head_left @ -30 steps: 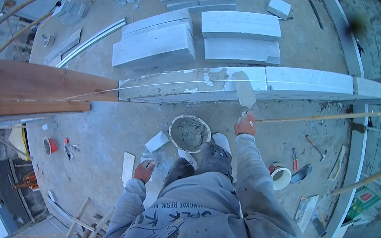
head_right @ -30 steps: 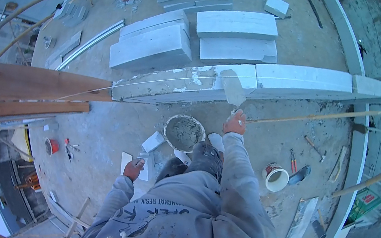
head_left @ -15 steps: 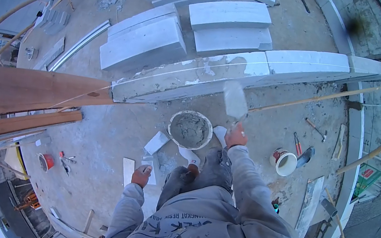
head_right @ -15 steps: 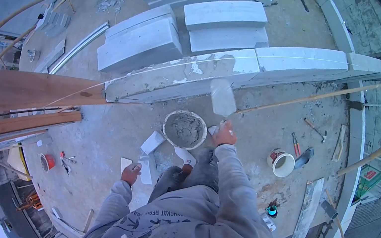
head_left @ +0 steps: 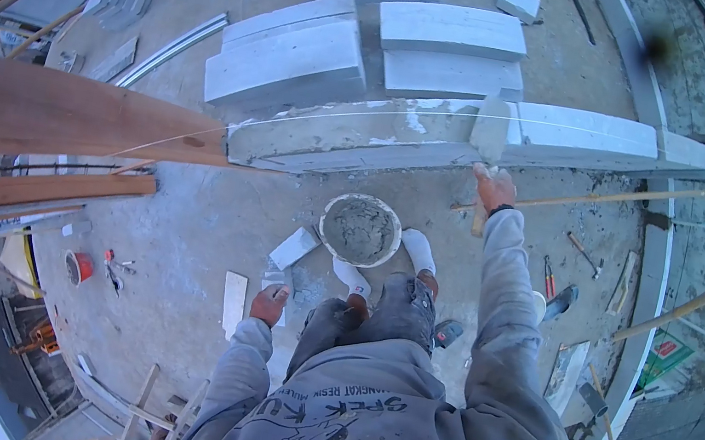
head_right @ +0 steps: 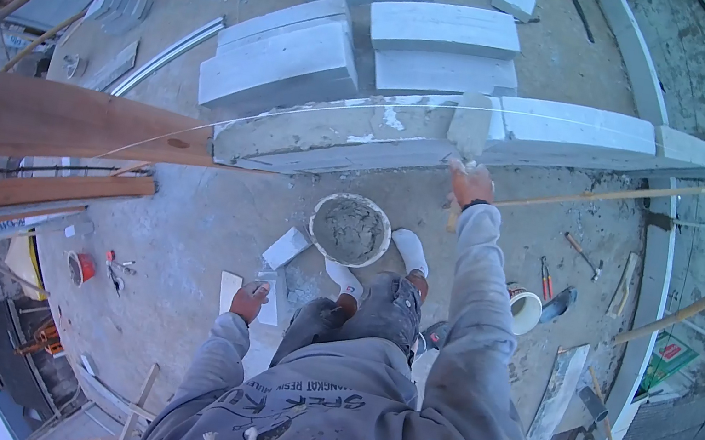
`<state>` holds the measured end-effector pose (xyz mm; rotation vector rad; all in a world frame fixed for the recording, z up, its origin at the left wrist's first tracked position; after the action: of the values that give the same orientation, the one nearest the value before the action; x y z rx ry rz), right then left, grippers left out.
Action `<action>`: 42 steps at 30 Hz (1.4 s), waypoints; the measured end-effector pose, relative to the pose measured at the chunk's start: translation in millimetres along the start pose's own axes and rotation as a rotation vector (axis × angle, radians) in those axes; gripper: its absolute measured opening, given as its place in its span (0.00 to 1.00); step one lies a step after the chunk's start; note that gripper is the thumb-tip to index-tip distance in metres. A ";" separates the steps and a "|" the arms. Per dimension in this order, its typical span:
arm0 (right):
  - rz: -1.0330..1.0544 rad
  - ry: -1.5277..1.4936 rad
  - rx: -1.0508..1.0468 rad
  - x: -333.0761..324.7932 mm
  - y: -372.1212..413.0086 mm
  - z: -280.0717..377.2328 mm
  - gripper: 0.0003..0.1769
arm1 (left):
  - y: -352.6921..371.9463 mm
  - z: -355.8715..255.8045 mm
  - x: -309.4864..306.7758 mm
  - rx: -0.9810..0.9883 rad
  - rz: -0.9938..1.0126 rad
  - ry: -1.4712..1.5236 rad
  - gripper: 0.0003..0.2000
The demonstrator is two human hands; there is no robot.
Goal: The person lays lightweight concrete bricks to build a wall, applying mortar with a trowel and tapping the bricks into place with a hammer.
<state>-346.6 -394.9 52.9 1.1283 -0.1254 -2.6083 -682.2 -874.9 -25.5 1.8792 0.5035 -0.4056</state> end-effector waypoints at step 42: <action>0.406 0.514 -0.291 172.3 40.2 140.4 0.20 | -28.5 -19.2 -23.6 0.085 -0.151 0.012 0.24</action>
<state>-550.6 -490.6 37.1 1.4407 0.1209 -1.8532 -716.5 -851.4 -29.5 1.9321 0.6475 -0.5228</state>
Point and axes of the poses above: each hand's wrist, its own y-axis away from the middle knuckle, its own x-axis out of the palm, z = x × y, the point moved 9 cm from there along -y, towards the middle knuckle, and after that the axes turned 15 degrees about -x, right-handed, at the moved point
